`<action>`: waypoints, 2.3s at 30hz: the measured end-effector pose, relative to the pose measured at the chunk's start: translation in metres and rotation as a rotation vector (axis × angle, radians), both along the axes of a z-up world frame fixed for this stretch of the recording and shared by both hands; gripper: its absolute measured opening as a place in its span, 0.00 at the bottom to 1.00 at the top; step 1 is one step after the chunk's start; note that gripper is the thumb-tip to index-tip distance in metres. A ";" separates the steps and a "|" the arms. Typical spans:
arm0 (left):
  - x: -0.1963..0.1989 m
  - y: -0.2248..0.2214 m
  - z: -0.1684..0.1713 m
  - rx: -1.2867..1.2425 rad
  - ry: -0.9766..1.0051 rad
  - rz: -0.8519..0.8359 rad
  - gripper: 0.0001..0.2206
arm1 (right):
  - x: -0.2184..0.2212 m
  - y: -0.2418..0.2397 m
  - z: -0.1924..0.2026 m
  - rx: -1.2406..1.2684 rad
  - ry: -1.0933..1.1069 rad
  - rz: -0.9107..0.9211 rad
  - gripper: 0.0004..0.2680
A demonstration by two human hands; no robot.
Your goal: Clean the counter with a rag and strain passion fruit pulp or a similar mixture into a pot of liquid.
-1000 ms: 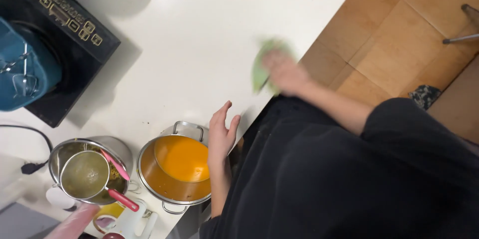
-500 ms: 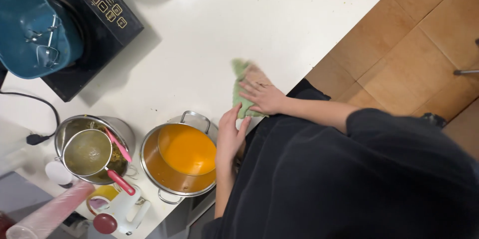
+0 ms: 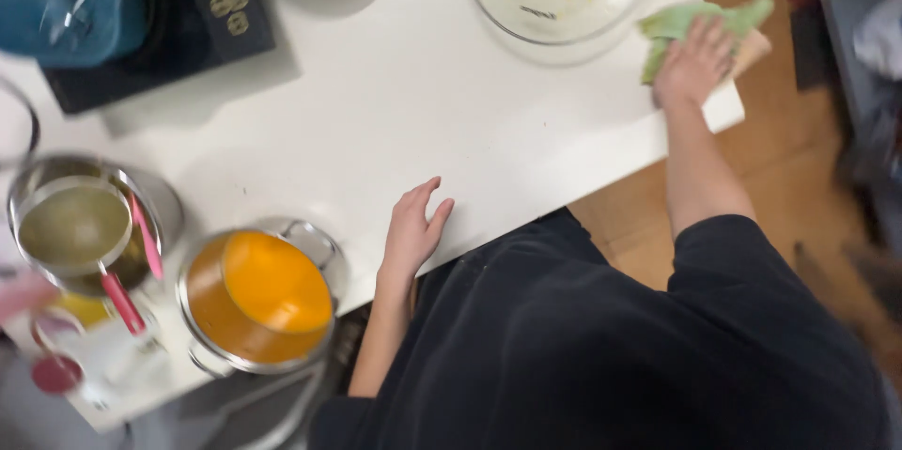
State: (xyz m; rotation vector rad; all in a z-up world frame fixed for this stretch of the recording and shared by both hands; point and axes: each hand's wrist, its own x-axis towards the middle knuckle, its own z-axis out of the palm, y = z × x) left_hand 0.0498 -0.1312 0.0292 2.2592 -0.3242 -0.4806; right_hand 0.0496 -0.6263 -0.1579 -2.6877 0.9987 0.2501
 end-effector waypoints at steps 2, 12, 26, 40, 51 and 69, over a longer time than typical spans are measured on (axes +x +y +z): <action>-0.001 -0.014 0.004 0.034 -0.009 0.064 0.21 | 0.020 -0.001 -0.014 0.008 -0.035 0.015 0.23; -0.033 -0.067 -0.017 0.094 0.042 0.213 0.22 | 0.009 0.245 0.001 0.091 -0.274 1.293 0.23; -0.125 0.054 0.035 0.051 -0.318 0.942 0.23 | 0.013 0.197 -0.007 0.103 -0.114 1.433 0.24; -0.185 0.407 -0.016 0.472 -0.431 1.263 0.26 | 0.009 0.426 0.134 1.380 0.005 0.686 0.27; -0.132 0.501 -0.025 0.034 0.127 0.981 0.18 | 0.041 0.597 0.106 1.701 0.068 -0.128 0.11; -0.083 0.453 -0.067 -0.246 0.072 0.782 0.17 | 0.058 0.527 0.141 1.507 -0.145 -0.177 0.10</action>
